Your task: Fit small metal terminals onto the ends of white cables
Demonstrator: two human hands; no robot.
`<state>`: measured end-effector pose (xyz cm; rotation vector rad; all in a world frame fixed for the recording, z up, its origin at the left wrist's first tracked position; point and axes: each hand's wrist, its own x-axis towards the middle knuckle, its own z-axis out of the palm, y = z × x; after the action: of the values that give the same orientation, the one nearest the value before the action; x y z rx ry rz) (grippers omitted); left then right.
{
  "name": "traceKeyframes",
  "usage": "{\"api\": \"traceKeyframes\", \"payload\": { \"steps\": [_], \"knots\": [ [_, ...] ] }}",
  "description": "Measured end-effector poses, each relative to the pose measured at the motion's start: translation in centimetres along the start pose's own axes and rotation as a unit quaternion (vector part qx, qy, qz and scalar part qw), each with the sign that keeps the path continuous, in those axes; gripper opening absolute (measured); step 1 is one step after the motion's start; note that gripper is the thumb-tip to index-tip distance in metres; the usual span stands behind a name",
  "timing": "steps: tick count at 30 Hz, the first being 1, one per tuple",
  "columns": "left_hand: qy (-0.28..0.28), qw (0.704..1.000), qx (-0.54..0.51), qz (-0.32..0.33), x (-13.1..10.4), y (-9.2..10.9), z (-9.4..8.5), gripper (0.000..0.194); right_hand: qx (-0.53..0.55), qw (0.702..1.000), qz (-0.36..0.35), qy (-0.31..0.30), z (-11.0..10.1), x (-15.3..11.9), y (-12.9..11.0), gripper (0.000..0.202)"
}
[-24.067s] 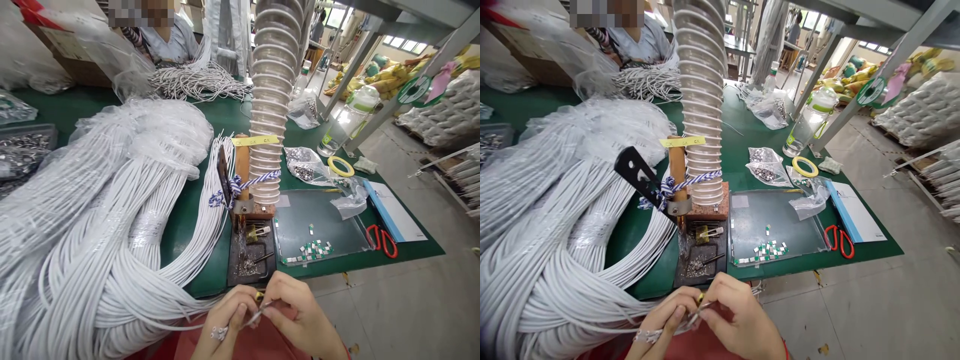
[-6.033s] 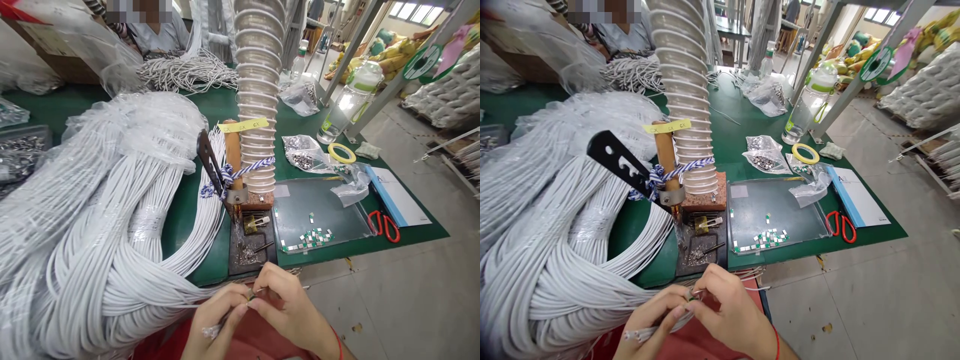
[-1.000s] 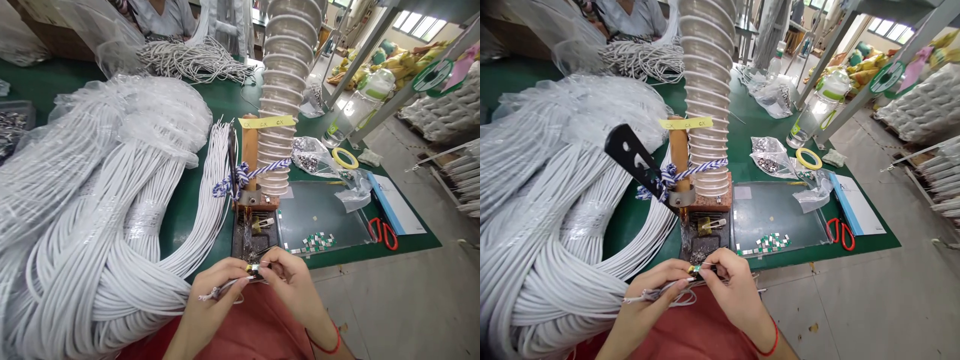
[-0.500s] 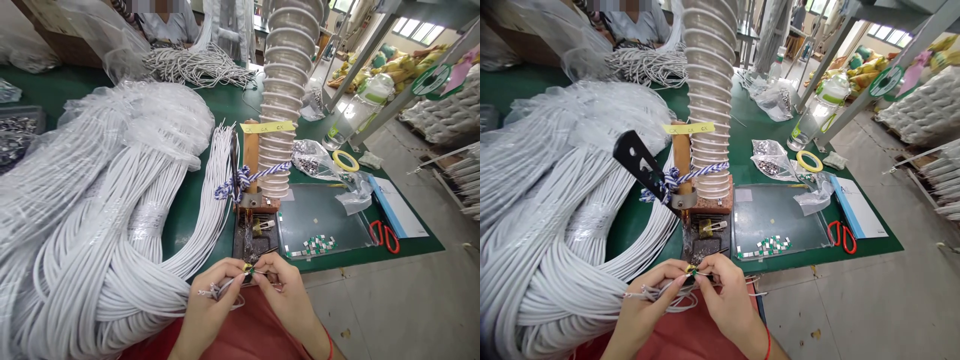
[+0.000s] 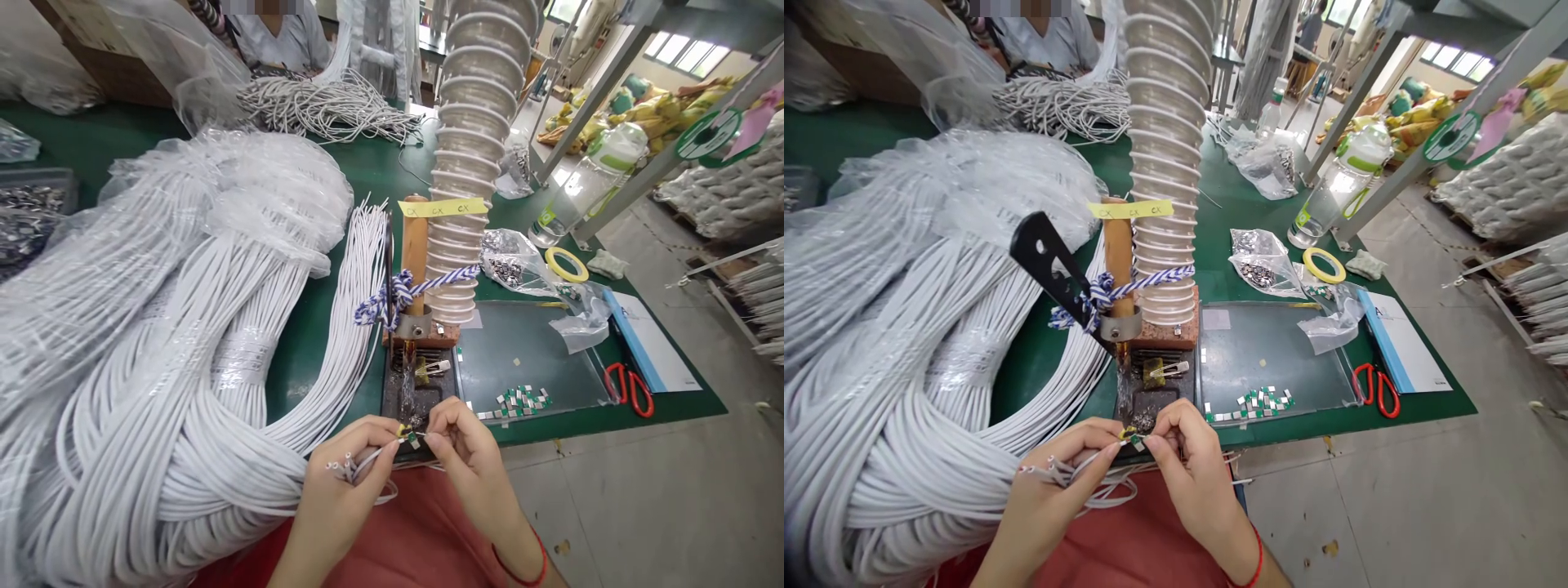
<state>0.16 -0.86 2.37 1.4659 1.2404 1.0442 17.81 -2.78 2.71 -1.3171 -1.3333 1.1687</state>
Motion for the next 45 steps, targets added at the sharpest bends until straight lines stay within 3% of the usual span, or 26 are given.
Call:
{"api": "traceKeyframes", "payload": {
  "steps": [18, 26, 33, 36, 40, 45],
  "knots": [
    [0.026, 0.999, 0.020, 0.024, 1.0, 1.4, -0.3, 0.016, 0.063, 0.997, -0.024, 0.036, 1.2, 1.4, -0.9, 0.013],
    [0.012, 0.999, -0.032, -0.030, 0.4, -0.6, -0.2, 0.014, 0.029, 0.998, -0.009, 0.048, 1.1, 0.9, 0.2, 0.014],
    [0.015, 0.997, -0.053, -0.052, 0.1, -1.4, 0.3, 0.014, -0.041, 0.998, 0.023, -0.036, 0.6, 1.5, -0.3, 0.008],
    [0.007, 0.997, -0.050, -0.050, 0.0, -1.6, 0.3, 0.015, -0.069, 0.996, 0.036, -0.034, 0.6, 1.7, -0.5, 0.002],
    [-0.029, 0.999, -0.025, -0.030, 0.1, -1.4, 0.0, 0.018, -0.080, 0.996, 0.038, -0.023, 0.6, 1.6, -0.3, 0.014],
    [-0.051, 0.998, 0.029, 0.001, 0.3, -0.7, -0.3, 0.023, -0.034, 0.997, 0.067, -0.030, 0.2, 1.6, 0.0, 0.017]
  ]
}}
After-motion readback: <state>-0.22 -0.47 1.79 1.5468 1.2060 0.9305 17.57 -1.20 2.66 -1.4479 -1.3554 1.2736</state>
